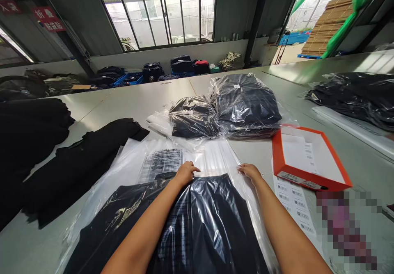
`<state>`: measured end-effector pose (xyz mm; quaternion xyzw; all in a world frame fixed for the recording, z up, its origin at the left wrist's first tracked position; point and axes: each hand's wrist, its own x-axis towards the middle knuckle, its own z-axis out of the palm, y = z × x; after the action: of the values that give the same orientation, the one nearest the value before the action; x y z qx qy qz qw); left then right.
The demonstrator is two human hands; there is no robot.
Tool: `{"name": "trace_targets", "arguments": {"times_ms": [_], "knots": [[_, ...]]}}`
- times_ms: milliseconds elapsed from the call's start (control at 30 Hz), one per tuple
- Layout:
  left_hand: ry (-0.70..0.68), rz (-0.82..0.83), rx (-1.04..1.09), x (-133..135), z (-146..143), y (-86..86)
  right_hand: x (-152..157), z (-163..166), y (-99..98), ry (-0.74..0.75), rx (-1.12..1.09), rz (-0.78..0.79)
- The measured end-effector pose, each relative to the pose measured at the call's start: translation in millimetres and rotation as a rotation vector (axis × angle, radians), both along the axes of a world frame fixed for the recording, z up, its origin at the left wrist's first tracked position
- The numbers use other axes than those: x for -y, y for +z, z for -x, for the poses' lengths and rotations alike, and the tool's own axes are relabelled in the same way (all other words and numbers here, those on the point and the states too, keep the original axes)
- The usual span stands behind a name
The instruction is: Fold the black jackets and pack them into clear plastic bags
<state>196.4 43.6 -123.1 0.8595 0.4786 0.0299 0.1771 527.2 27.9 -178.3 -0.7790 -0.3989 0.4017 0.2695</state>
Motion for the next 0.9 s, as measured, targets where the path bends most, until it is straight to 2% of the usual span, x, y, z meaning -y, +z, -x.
{"name": "trace_targets", "arguments": {"times_ms": [200, 367, 467, 567, 767, 833, 900], "knots": [[-0.105, -0.010, -0.083, 9.2, -2.6, 1.5, 1.5, 4.0, 7.0, -0.040, -0.106, -0.014], [-0.119, -0.003, -0.124, 13.0, -4.5, 5.9, 4.6, 5.7, 22.7, -0.073, -0.164, -0.005], [-0.107, -0.005, -0.121, 14.6, -5.1, 6.7, 10.6, 3.7, 34.3, -0.014, -0.194, 0.013], [-0.096, -0.002, -0.107, 15.6, -5.4, 6.1, 16.8, 2.2, 38.0, 0.080, -0.185, -0.005], [-0.079, -0.006, -0.076, 15.9, -2.5, 5.0, 19.2, 6.1, 33.8, 0.072, 0.145, 0.000], [-0.071, -0.012, -0.066, 16.1, -0.4, 5.4, 21.7, 11.1, 39.7, 0.087, 0.235, 0.025], [-0.053, -0.019, -0.064, 16.8, 1.4, 6.0, 27.7, 19.0, 48.9, 0.113, 0.438, 0.082]]}}
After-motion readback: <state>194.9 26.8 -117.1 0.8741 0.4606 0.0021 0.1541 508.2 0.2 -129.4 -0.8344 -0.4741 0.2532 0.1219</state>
